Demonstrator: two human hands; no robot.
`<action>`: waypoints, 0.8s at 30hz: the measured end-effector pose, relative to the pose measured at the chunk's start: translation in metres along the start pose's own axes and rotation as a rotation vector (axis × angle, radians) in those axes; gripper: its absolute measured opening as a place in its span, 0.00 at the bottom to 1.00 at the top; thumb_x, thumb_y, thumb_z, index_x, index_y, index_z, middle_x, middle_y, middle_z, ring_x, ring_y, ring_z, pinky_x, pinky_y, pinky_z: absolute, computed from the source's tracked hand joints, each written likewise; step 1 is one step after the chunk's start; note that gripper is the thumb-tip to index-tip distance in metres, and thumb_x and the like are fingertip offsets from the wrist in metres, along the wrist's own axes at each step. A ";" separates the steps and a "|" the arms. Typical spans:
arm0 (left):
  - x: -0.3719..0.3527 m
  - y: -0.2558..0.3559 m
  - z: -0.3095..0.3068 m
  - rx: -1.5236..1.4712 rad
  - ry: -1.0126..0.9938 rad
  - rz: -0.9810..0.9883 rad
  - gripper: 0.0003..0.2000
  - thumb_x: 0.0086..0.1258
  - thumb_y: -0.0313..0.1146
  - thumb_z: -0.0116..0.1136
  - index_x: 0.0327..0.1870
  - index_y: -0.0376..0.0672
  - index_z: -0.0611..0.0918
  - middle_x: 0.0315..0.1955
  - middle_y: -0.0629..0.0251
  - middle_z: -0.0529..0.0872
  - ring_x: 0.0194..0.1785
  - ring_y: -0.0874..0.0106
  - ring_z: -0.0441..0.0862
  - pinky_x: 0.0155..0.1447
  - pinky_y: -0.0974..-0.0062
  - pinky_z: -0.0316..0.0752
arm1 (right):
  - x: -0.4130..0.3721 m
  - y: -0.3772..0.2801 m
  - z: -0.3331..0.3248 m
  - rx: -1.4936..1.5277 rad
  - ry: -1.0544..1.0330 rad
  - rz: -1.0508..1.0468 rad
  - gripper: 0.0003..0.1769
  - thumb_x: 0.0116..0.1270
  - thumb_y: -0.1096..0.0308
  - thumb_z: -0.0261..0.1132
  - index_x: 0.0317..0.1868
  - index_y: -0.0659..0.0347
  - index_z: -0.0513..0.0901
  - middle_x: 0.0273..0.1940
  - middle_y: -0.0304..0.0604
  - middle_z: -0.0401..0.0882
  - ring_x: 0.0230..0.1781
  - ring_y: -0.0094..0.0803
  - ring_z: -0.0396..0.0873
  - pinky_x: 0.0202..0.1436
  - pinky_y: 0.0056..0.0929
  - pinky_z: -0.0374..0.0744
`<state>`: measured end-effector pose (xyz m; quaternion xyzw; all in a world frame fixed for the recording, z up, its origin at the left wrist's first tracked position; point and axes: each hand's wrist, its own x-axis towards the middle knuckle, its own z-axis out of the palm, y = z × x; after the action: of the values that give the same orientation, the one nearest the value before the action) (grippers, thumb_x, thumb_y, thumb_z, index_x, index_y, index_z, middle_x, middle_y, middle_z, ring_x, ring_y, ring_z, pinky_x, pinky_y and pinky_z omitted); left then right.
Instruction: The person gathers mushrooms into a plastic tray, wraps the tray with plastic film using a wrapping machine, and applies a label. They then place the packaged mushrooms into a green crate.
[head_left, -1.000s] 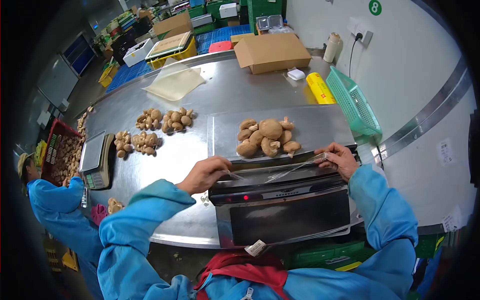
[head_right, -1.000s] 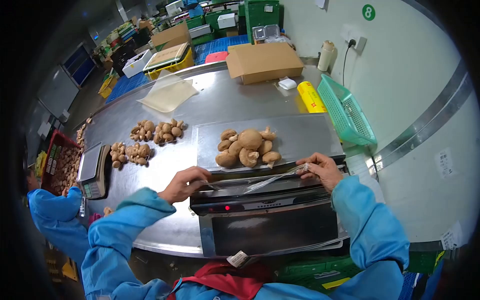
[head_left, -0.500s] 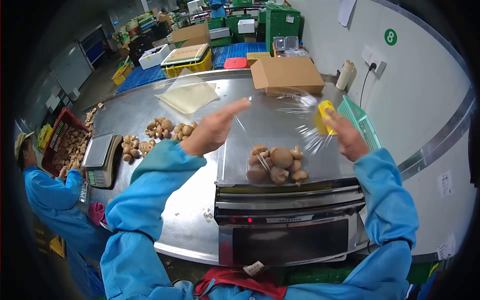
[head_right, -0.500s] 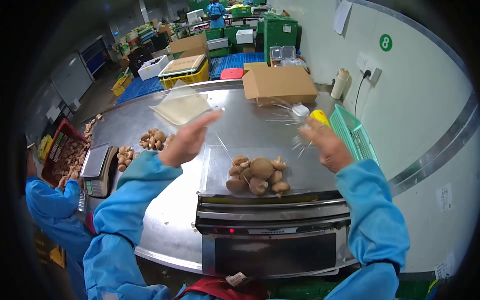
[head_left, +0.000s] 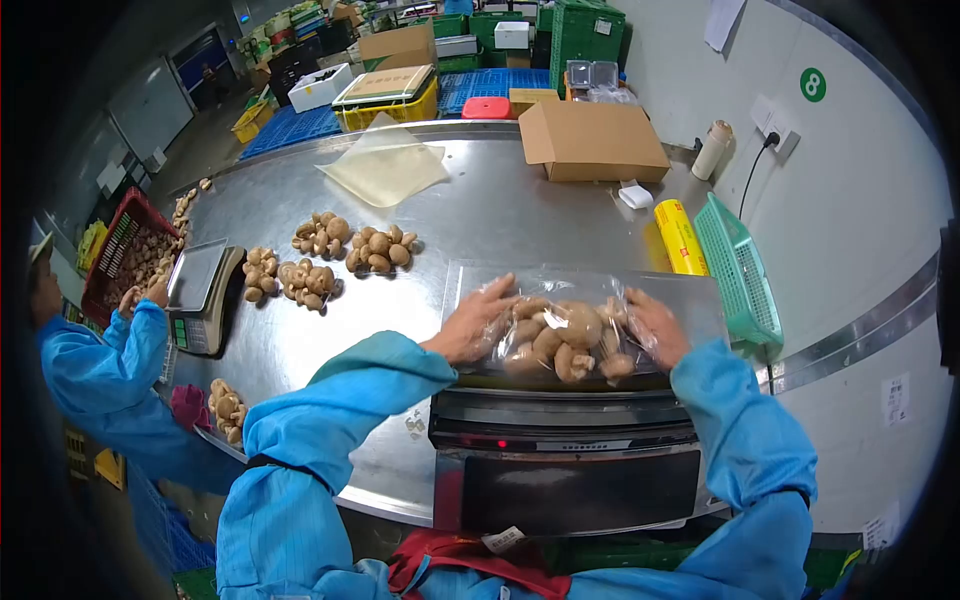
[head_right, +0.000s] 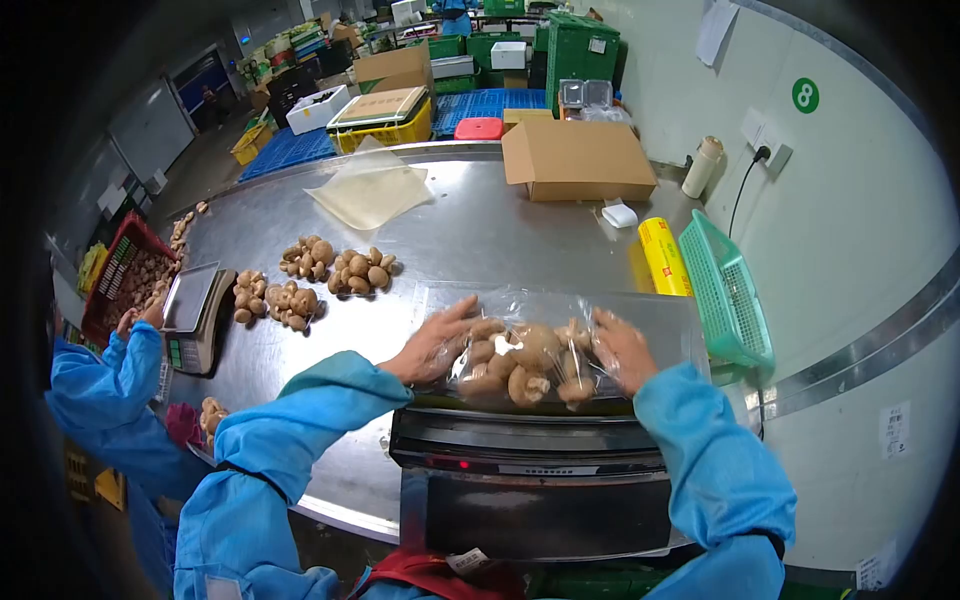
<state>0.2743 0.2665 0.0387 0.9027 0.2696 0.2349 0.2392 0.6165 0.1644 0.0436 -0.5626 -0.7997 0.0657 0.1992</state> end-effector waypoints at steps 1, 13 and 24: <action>-0.006 0.010 0.003 -0.070 -0.011 0.041 0.18 0.74 0.38 0.44 0.59 0.41 0.74 0.60 0.44 0.70 0.59 0.52 0.72 0.63 0.63 0.67 | -0.009 -0.004 0.002 0.170 0.077 0.012 0.17 0.71 0.60 0.51 0.54 0.59 0.77 0.54 0.52 0.75 0.56 0.47 0.72 0.60 0.39 0.69; -0.163 0.133 0.032 -1.591 -0.181 -1.332 0.15 0.74 0.41 0.44 0.45 0.40 0.79 0.35 0.67 0.83 0.40 0.75 0.81 0.45 0.73 0.78 | -0.164 -0.153 -0.021 1.640 -0.160 1.284 0.18 0.72 0.57 0.54 0.44 0.65 0.79 0.37 0.42 0.81 0.33 0.27 0.81 0.32 0.26 0.80; -0.208 0.166 0.028 -1.498 0.209 -1.141 0.15 0.72 0.38 0.50 0.51 0.36 0.75 0.43 0.64 0.81 0.45 0.71 0.80 0.42 0.75 0.77 | -0.220 -0.198 0.004 1.984 0.243 1.106 0.23 0.70 0.60 0.45 0.51 0.71 0.75 0.44 0.48 0.80 0.46 0.37 0.78 0.53 0.34 0.74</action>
<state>0.1974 0.0107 0.0488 0.2205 0.4693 0.2740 0.8100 0.5050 -0.1098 0.0515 -0.4347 -0.0133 0.6924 0.5757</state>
